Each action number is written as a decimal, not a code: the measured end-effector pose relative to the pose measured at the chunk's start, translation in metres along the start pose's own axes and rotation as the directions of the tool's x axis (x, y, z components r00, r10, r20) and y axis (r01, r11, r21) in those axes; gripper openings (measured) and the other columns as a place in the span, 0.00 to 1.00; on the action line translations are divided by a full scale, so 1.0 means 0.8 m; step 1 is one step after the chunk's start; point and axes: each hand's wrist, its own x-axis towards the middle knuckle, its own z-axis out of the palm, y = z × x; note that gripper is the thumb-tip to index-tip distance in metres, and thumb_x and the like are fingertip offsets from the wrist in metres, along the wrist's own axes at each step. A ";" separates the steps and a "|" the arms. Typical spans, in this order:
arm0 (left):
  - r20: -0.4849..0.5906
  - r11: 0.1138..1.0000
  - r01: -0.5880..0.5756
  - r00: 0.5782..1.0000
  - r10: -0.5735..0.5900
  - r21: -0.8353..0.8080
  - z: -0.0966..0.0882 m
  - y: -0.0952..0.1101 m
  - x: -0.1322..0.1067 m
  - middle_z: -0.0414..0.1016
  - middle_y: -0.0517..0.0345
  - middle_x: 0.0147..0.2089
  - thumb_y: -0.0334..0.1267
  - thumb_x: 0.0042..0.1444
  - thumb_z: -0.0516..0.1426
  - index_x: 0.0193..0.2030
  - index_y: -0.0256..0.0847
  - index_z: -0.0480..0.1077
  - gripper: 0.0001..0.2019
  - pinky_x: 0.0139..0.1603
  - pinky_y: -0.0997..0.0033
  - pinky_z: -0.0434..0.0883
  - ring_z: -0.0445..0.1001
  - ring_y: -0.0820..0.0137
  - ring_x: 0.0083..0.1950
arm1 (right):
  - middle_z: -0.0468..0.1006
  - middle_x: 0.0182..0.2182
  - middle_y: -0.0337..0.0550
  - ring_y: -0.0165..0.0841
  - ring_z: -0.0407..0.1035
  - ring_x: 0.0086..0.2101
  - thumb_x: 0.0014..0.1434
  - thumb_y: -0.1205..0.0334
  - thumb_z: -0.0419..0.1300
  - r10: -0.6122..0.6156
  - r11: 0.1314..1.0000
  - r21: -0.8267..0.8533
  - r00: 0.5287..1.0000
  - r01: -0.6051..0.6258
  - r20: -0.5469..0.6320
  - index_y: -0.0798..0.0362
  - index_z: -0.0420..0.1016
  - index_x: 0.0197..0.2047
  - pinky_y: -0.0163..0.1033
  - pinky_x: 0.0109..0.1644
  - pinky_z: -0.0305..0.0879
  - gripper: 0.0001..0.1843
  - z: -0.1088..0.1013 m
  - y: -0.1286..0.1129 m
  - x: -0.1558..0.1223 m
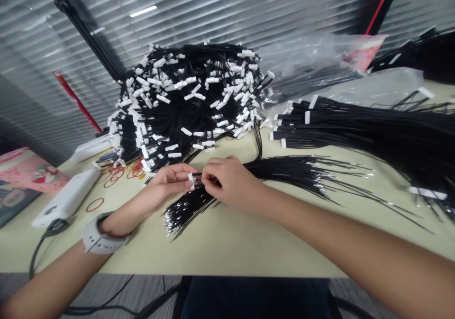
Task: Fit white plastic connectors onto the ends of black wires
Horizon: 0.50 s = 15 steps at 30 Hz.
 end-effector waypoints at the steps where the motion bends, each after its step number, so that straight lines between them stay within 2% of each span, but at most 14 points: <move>1: 0.003 1.000 0.001 1.000 -0.001 -0.004 0.000 0.000 0.000 0.77 0.57 0.30 0.25 0.47 0.59 0.36 0.33 0.71 0.08 0.35 0.77 0.66 0.72 0.75 0.31 | 0.67 0.24 0.34 0.24 0.59 0.25 0.54 0.71 0.53 -0.002 1.000 -0.002 1.000 0.002 0.002 0.56 0.66 0.26 0.36 0.39 0.53 0.06 0.000 0.000 0.000; 10: 0.009 0.999 -0.023 1.000 0.023 0.036 0.002 0.003 -0.002 0.77 0.56 0.31 0.25 0.48 0.59 0.36 0.33 0.71 0.08 0.33 0.77 0.66 0.72 0.76 0.30 | 0.67 0.23 0.35 0.24 0.58 0.23 0.54 0.71 0.52 0.039 0.997 0.061 0.999 -0.038 -0.015 0.56 0.67 0.27 0.33 0.31 0.54 0.07 -0.001 -0.002 -0.001; 15: 0.009 0.985 -0.080 0.997 0.080 0.151 0.004 0.003 -0.001 0.76 0.57 0.30 0.26 0.50 0.58 0.37 0.34 0.71 0.07 0.32 0.78 0.65 0.72 0.75 0.31 | 0.66 0.23 0.36 0.24 0.58 0.24 0.54 0.72 0.52 0.047 0.996 0.076 0.999 -0.045 -0.025 0.56 0.68 0.26 0.32 0.30 0.54 0.07 -0.003 -0.003 0.000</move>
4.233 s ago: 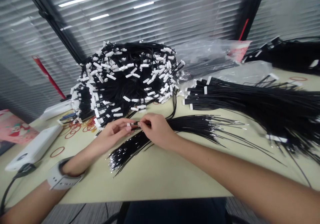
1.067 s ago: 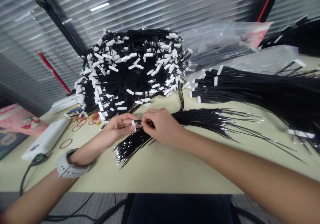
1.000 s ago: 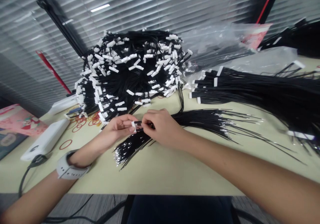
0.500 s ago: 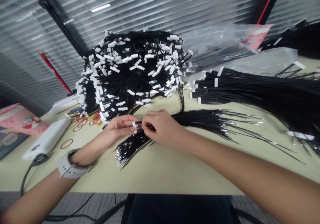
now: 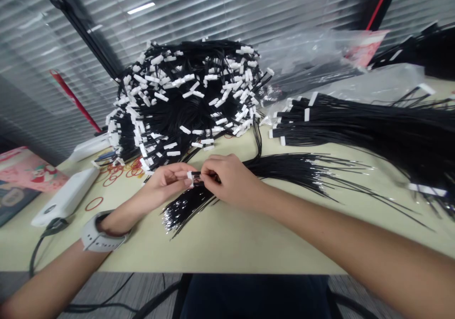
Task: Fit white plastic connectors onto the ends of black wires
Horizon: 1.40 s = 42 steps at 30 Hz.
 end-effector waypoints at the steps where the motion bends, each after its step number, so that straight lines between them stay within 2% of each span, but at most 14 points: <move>1: -0.003 1.000 -0.007 1.000 0.007 0.026 0.000 0.000 0.000 0.76 0.57 0.30 0.26 0.50 0.57 0.37 0.35 0.71 0.07 0.32 0.78 0.65 0.71 0.75 0.31 | 0.67 0.24 0.36 0.24 0.58 0.24 0.54 0.72 0.52 0.009 1.000 0.006 1.000 -0.009 -0.002 0.56 0.68 0.27 0.32 0.30 0.54 0.07 0.000 0.000 0.000; 7: -0.028 0.997 0.001 1.000 0.001 0.082 0.001 0.003 0.001 0.76 0.57 0.29 0.26 0.50 0.57 0.36 0.34 0.71 0.06 0.32 0.76 0.67 0.72 0.75 0.29 | 0.69 0.25 0.38 0.25 0.60 0.24 0.55 0.68 0.52 0.130 0.990 0.049 0.992 -0.130 0.005 0.56 0.69 0.27 0.32 0.29 0.55 0.07 0.000 -0.003 0.000; 17: -0.002 0.995 0.061 0.998 -0.061 -0.073 0.001 0.000 0.002 0.76 0.58 0.29 0.26 0.51 0.58 0.37 0.34 0.71 0.06 0.33 0.79 0.68 0.71 0.77 0.29 | 0.69 0.25 0.38 0.25 0.60 0.24 0.55 0.68 0.52 0.176 0.981 0.078 0.984 -0.176 0.002 0.56 0.68 0.26 0.32 0.28 0.55 0.07 0.001 -0.005 -0.001; 24: 0.008 0.995 0.066 0.998 -0.065 -0.073 -0.003 -0.007 0.003 0.77 0.57 0.33 0.27 0.51 0.58 0.38 0.36 0.71 0.07 0.37 0.77 0.69 0.73 0.76 0.32 | 0.69 0.21 0.37 0.24 0.59 0.21 0.56 0.65 0.52 0.280 0.945 0.152 0.957 -0.289 0.074 0.56 0.71 0.27 0.32 0.25 0.53 0.10 0.002 -0.008 0.000; 33: -0.028 0.999 0.043 0.999 -0.043 0.002 0.004 -0.001 -0.001 0.76 0.59 0.28 0.26 0.51 0.57 0.37 0.35 0.71 0.06 0.32 0.79 0.66 0.71 0.77 0.29 | 0.69 0.24 0.37 0.24 0.59 0.23 0.56 0.68 0.53 0.193 0.980 0.057 0.981 -0.193 0.001 0.56 0.70 0.26 0.32 0.28 0.54 0.08 0.011 -0.004 -0.004; 42: -0.014 0.997 0.031 0.999 -0.030 0.065 0.003 -0.006 -0.004 0.76 0.58 0.29 0.28 0.51 0.58 0.38 0.35 0.70 0.07 0.32 0.78 0.66 0.71 0.76 0.30 | 0.70 0.24 0.37 0.24 0.59 0.24 0.56 0.70 0.53 0.142 0.989 0.043 0.990 -0.142 -0.011 0.56 0.70 0.27 0.33 0.29 0.53 0.08 0.016 -0.002 -0.006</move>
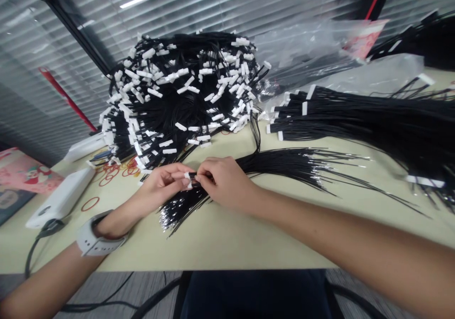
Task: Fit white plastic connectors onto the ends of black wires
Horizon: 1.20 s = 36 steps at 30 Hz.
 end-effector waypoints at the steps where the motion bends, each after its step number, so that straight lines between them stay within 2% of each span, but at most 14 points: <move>1: 0.002 1.000 -0.002 1.000 0.002 0.005 0.000 -0.001 0.000 0.77 0.58 0.30 0.29 0.51 0.58 0.39 0.35 0.70 0.07 0.33 0.78 0.66 0.72 0.75 0.30 | 0.69 0.24 0.37 0.24 0.59 0.24 0.56 0.70 0.52 -0.006 1.000 -0.004 1.000 0.006 0.002 0.56 0.70 0.27 0.32 0.29 0.53 0.08 0.000 0.000 0.000; 8: 0.015 0.999 -0.022 1.000 0.021 0.044 0.000 -0.002 -0.001 0.76 0.57 0.30 0.30 0.51 0.58 0.39 0.34 0.70 0.08 0.32 0.77 0.65 0.71 0.75 0.30 | 0.68 0.23 0.35 0.23 0.59 0.24 0.56 0.70 0.53 -0.068 0.998 -0.011 0.998 0.068 -0.014 0.56 0.69 0.27 0.31 0.30 0.53 0.08 0.001 0.003 -0.003; 20: 0.030 0.991 -0.096 0.995 0.093 0.098 0.000 -0.009 -0.002 0.76 0.57 0.31 0.32 0.53 0.56 0.41 0.35 0.68 0.08 0.33 0.76 0.65 0.71 0.74 0.33 | 0.67 0.22 0.35 0.23 0.58 0.24 0.55 0.70 0.53 -0.085 0.995 -0.052 0.996 0.084 -0.013 0.57 0.68 0.26 0.32 0.30 0.52 0.08 0.003 0.003 -0.004; 29: 0.038 1.000 -0.017 0.999 0.016 0.004 -0.002 -0.006 0.004 0.76 0.56 0.33 0.31 0.53 0.56 0.41 0.35 0.69 0.09 0.37 0.75 0.68 0.72 0.75 0.33 | 0.71 0.26 0.38 0.25 0.61 0.25 0.57 0.70 0.52 -0.020 0.999 -0.041 0.999 0.021 0.025 0.56 0.69 0.29 0.32 0.31 0.54 0.07 0.000 0.004 0.002; 32: 0.039 0.999 -0.033 0.999 0.034 -0.018 -0.002 -0.004 0.009 0.76 0.56 0.35 0.31 0.53 0.56 0.42 0.36 0.68 0.09 0.38 0.75 0.68 0.72 0.75 0.34 | 0.72 0.29 0.39 0.26 0.63 0.28 0.58 0.70 0.51 -0.021 0.992 -0.123 0.999 0.027 0.047 0.56 0.69 0.30 0.34 0.34 0.55 0.08 -0.007 0.005 0.007; 36: 0.011 0.998 -0.068 0.998 0.068 -0.020 -0.002 -0.001 0.012 0.74 0.58 0.33 0.30 0.54 0.55 0.41 0.36 0.67 0.07 0.35 0.77 0.67 0.71 0.77 0.32 | 0.72 0.31 0.41 0.30 0.65 0.33 0.60 0.69 0.51 -0.125 0.927 -0.349 0.990 0.139 0.064 0.56 0.69 0.33 0.38 0.40 0.54 0.08 -0.016 0.004 0.009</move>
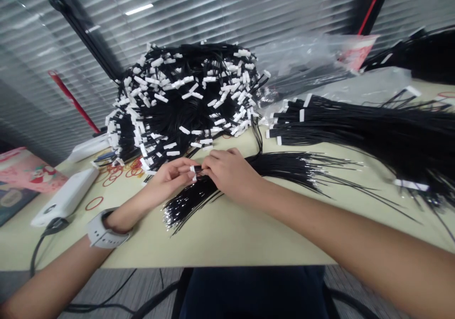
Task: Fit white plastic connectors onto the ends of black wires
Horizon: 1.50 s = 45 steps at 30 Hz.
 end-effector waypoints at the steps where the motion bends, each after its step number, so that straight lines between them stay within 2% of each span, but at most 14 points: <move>1: -0.012 1.000 -0.003 1.000 0.003 0.003 -0.001 0.000 0.000 0.74 0.59 0.32 0.30 0.54 0.55 0.40 0.37 0.67 0.07 0.35 0.78 0.67 0.70 0.77 0.32 | 0.72 0.32 0.42 0.32 0.65 0.34 0.61 0.68 0.51 -0.012 0.999 -0.046 1.000 0.011 -0.025 0.56 0.69 0.34 0.39 0.41 0.55 0.07 -0.002 0.000 0.000; 4: -0.049 1.000 -0.015 0.999 0.016 0.008 -0.004 0.000 0.001 0.74 0.60 0.32 0.29 0.53 0.55 0.38 0.37 0.67 0.05 0.33 0.78 0.66 0.71 0.77 0.31 | 0.70 0.35 0.45 0.33 0.64 0.37 0.60 0.65 0.53 -0.093 0.993 -0.074 0.992 0.087 -0.083 0.57 0.69 0.38 0.40 0.42 0.56 0.06 -0.010 0.001 0.000; 6: -0.061 1.000 -0.021 0.998 0.020 -0.010 -0.006 0.000 0.001 0.74 0.59 0.32 0.28 0.52 0.56 0.37 0.37 0.67 0.06 0.35 0.77 0.67 0.72 0.76 0.33 | 0.70 0.34 0.43 0.32 0.64 0.37 0.60 0.64 0.53 -0.211 0.977 -0.033 0.977 0.211 -0.010 0.56 0.70 0.37 0.40 0.44 0.56 0.06 -0.015 0.002 0.000; 8: -0.063 0.999 -0.012 0.998 0.010 -0.037 -0.007 0.000 0.002 0.75 0.58 0.33 0.27 0.52 0.56 0.38 0.37 0.67 0.06 0.38 0.76 0.68 0.73 0.75 0.36 | 0.71 0.33 0.42 0.31 0.64 0.36 0.60 0.66 0.53 -0.287 0.958 0.014 0.950 0.287 0.127 0.56 0.72 0.37 0.39 0.45 0.56 0.07 -0.018 0.004 -0.002; 10: -0.066 0.998 0.010 0.998 -0.014 -0.057 -0.008 0.000 0.002 0.76 0.56 0.34 0.29 0.52 0.56 0.38 0.37 0.67 0.06 0.40 0.74 0.68 0.74 0.73 0.38 | 0.71 0.33 0.42 0.32 0.65 0.36 0.60 0.69 0.52 -0.268 0.963 0.025 0.936 0.270 0.228 0.56 0.72 0.36 0.40 0.45 0.56 0.08 -0.019 0.005 -0.003; 13: -0.070 0.996 0.045 0.996 -0.051 -0.079 -0.009 0.001 0.002 0.76 0.55 0.35 0.30 0.53 0.56 0.38 0.36 0.68 0.05 0.42 0.73 0.68 0.74 0.72 0.40 | 0.70 0.33 0.42 0.32 0.64 0.36 0.59 0.71 0.51 -0.219 0.975 0.010 0.939 0.224 0.265 0.56 0.71 0.33 0.41 0.44 0.56 0.09 -0.017 0.005 -0.006; 19: -0.058 0.976 0.067 0.995 -0.081 -0.209 -0.010 0.000 0.000 0.75 0.57 0.38 0.28 0.52 0.57 0.38 0.37 0.68 0.06 0.45 0.74 0.67 0.73 0.74 0.40 | 0.69 0.33 0.42 0.30 0.62 0.32 0.60 0.72 0.49 -0.146 0.989 0.031 0.962 0.143 0.232 0.56 0.66 0.33 0.38 0.40 0.57 0.08 -0.016 0.004 -0.007; 22: -0.064 0.963 0.085 0.992 -0.104 -0.256 -0.010 -0.001 0.000 0.75 0.57 0.38 0.27 0.52 0.57 0.37 0.37 0.67 0.06 0.45 0.73 0.68 0.73 0.73 0.42 | 0.70 0.30 0.40 0.29 0.63 0.30 0.60 0.71 0.49 -0.029 0.994 0.105 0.989 0.013 0.146 0.55 0.66 0.33 0.36 0.36 0.57 0.07 -0.014 0.003 -0.005; 25: -0.058 0.957 0.108 0.990 -0.128 -0.271 -0.009 -0.001 -0.001 0.75 0.57 0.38 0.27 0.53 0.57 0.37 0.37 0.67 0.05 0.44 0.73 0.68 0.73 0.74 0.41 | 0.71 0.30 0.40 0.28 0.63 0.30 0.60 0.69 0.50 0.085 0.985 0.149 0.996 -0.088 0.026 0.55 0.68 0.33 0.35 0.35 0.58 0.07 -0.010 0.000 -0.003; 29: -0.028 0.959 0.120 0.991 -0.131 -0.255 -0.007 0.001 -0.003 0.74 0.58 0.36 0.27 0.54 0.56 0.36 0.37 0.66 0.04 0.43 0.76 0.67 0.72 0.77 0.38 | 0.68 0.30 0.42 0.28 0.63 0.29 0.60 0.69 0.51 0.027 0.998 0.063 0.999 -0.025 -0.039 0.57 0.70 0.32 0.35 0.34 0.59 0.09 -0.003 -0.005 -0.001; 36: 0.014 0.976 0.077 0.997 -0.076 -0.201 -0.003 0.000 -0.002 0.73 0.58 0.33 0.29 0.54 0.56 0.37 0.37 0.65 0.04 0.39 0.75 0.66 0.70 0.75 0.35 | 0.68 0.30 0.45 0.30 0.63 0.31 0.61 0.72 0.48 -0.068 0.996 -0.061 0.997 0.070 0.030 0.60 0.72 0.33 0.36 0.36 0.60 0.12 0.002 -0.005 -0.003; 45: 0.070 0.992 0.044 0.997 -0.036 -0.118 -0.004 -0.007 -0.003 0.73 0.57 0.35 0.29 0.54 0.55 0.39 0.38 0.64 0.06 0.38 0.72 0.64 0.70 0.73 0.36 | 0.68 0.27 0.44 0.29 0.61 0.29 0.62 0.69 0.48 -0.171 0.970 -0.170 0.985 0.172 0.018 0.59 0.71 0.30 0.36 0.32 0.57 0.13 0.004 -0.001 -0.002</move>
